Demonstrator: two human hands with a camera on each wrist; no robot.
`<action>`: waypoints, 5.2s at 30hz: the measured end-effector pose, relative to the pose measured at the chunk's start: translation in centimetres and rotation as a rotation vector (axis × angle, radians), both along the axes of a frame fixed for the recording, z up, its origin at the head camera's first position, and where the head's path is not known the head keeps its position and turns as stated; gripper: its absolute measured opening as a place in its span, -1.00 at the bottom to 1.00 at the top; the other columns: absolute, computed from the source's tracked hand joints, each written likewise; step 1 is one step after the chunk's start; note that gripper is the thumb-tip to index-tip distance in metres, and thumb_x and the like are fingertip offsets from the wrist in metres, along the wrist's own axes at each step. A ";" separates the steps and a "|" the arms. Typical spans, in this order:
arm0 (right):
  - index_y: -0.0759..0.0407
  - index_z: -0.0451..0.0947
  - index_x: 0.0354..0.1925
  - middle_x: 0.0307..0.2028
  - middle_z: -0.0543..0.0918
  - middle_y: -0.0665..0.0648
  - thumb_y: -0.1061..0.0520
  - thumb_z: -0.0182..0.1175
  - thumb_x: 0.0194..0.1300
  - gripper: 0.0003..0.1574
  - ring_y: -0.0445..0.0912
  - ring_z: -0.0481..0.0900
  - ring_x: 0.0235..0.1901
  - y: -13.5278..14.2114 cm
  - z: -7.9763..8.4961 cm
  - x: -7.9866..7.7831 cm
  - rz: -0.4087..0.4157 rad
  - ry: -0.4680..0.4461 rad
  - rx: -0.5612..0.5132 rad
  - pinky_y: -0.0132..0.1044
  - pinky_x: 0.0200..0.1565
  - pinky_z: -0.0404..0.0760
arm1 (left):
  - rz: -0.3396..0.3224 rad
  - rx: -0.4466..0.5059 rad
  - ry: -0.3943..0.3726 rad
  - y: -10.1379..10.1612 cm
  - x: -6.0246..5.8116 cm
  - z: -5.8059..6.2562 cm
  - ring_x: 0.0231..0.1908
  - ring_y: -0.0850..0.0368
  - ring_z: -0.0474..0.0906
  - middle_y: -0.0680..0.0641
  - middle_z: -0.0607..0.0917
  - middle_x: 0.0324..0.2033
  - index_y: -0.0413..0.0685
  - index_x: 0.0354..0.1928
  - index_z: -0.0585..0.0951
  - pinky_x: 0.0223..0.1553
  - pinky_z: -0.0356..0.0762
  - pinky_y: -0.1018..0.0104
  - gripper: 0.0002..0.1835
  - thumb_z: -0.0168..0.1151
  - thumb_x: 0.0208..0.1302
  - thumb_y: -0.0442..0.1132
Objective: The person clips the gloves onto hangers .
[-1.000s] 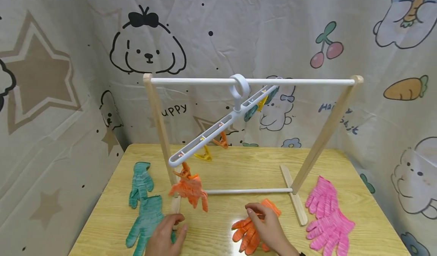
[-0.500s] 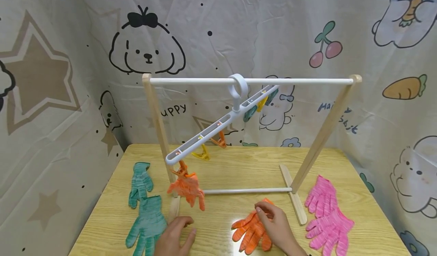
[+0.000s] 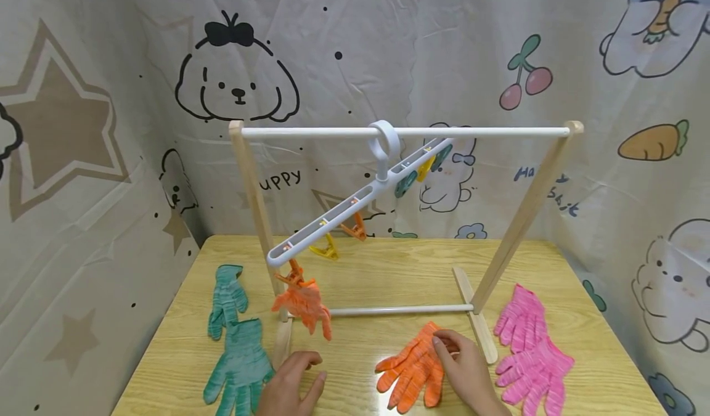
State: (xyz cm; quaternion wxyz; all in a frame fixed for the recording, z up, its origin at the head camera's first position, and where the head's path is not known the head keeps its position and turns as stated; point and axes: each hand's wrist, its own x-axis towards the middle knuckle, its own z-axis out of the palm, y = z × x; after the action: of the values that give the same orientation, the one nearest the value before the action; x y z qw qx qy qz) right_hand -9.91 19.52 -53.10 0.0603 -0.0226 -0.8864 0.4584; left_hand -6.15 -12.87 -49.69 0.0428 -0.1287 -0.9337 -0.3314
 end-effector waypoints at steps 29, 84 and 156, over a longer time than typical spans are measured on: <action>0.03 0.46 -0.50 -0.67 0.43 -0.09 -0.42 0.15 0.07 -0.43 -0.20 0.34 -0.67 1.8 -1.9 -0.9 -0.042 -0.187 0.423 -0.27 -0.64 0.32 | -0.150 0.006 -0.022 3.0 0.5 -0.9 -0.27 0.20 0.54 0.10 0.61 -0.24 0.11 -0.17 0.57 -0.38 0.53 0.29 -0.65 0.03 0.29 0.18; 0.11 0.47 -0.29 -0.59 0.37 -0.10 0.20 0.23 0.12 -0.85 -0.28 0.26 -0.67 -0.2 -1.1 -1.1 -0.063 0.169 0.389 -0.35 -0.66 0.27 | -0.182 0.074 -0.104 4.8 0.9 -1.1 -0.25 0.20 0.54 0.10 0.62 -0.23 0.09 -0.15 0.58 -0.39 0.52 0.27 -0.61 0.02 0.29 0.19; 0.08 0.53 -0.35 -0.53 0.45 -0.12 0.30 0.33 0.02 -0.78 -0.37 0.25 -0.69 -1.9 6.4 -0.3 -0.083 0.442 0.201 -0.41 -0.69 0.25 | -0.228 0.081 0.371 7.6 -1.4 3.5 -0.20 0.29 0.54 0.18 0.60 -0.20 0.12 -0.10 0.56 -0.26 0.54 0.33 -0.76 0.10 0.30 0.02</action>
State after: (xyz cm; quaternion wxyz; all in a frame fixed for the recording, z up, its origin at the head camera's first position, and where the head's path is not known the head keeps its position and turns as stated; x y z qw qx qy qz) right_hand -10.25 17.67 -46.70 0.2735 0.0479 -0.8912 0.3587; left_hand -7.54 -5.30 -46.23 0.1814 -0.2906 -0.8750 -0.3420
